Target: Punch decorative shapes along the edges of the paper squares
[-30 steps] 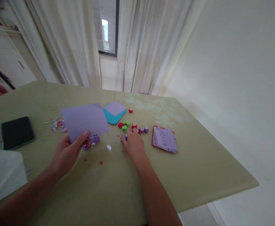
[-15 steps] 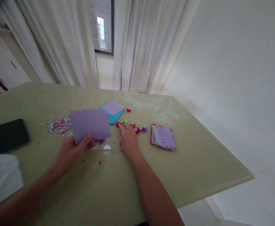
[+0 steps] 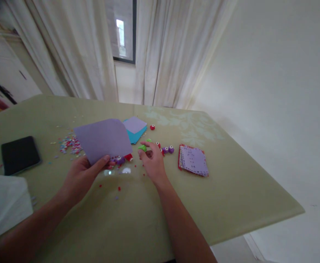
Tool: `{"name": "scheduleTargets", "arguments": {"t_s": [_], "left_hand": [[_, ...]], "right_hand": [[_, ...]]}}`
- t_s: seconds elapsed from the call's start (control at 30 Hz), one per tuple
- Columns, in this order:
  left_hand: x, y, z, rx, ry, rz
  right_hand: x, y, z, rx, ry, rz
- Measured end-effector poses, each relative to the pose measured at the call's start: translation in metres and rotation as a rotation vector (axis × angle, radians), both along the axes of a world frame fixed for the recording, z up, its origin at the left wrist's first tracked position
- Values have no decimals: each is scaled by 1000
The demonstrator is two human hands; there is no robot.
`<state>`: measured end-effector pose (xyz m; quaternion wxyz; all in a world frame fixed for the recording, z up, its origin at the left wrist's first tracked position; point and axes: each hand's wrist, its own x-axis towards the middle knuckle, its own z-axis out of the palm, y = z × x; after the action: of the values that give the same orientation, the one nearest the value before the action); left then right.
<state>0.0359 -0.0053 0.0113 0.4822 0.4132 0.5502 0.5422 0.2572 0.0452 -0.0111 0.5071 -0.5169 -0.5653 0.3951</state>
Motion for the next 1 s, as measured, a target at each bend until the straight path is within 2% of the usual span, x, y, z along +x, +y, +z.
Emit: {"name": "scheduleTargets", "arguments": {"t_s": [0.1, 0.2, 0.37, 0.5, 0.6, 0.67, 0.7, 0.8, 0.87, 0.93, 1.0], "left_hand": [[-1, 0, -1, 6, -5, 4], [-2, 1, -6, 7, -31, 21], [-4, 3, -12, 47, -108, 44], [-4, 5, -11, 58, -197, 82], [-4, 6, -9, 44, -243, 109], [-4, 6, -10, 41, -251, 118], [-4, 6, -10, 43, -252, 117], [-4, 6, -12, 58, -257, 110], [-3, 5, -12, 64, -262, 107], [-3, 5, -12, 69, -263, 113], [-2, 6, -11, 68, -264, 124]], "right_hand": [[-9, -7, 6, -117, 327, 59], [-16, -12, 8, -186, 472, 79], [-24, -17, 7, -245, 497, 138], [-27, -20, 7, -263, 523, 236], [-27, -21, 7, -270, 520, 247], [-26, -21, 6, -207, 369, 239], [-26, -22, 6, -142, 222, 234], [-24, -26, 6, 49, -368, 269], [-24, -26, 5, 68, -672, 268], [-21, -24, 3, 34, -803, 181], [-16, -19, 2, 49, -765, 43]]}}
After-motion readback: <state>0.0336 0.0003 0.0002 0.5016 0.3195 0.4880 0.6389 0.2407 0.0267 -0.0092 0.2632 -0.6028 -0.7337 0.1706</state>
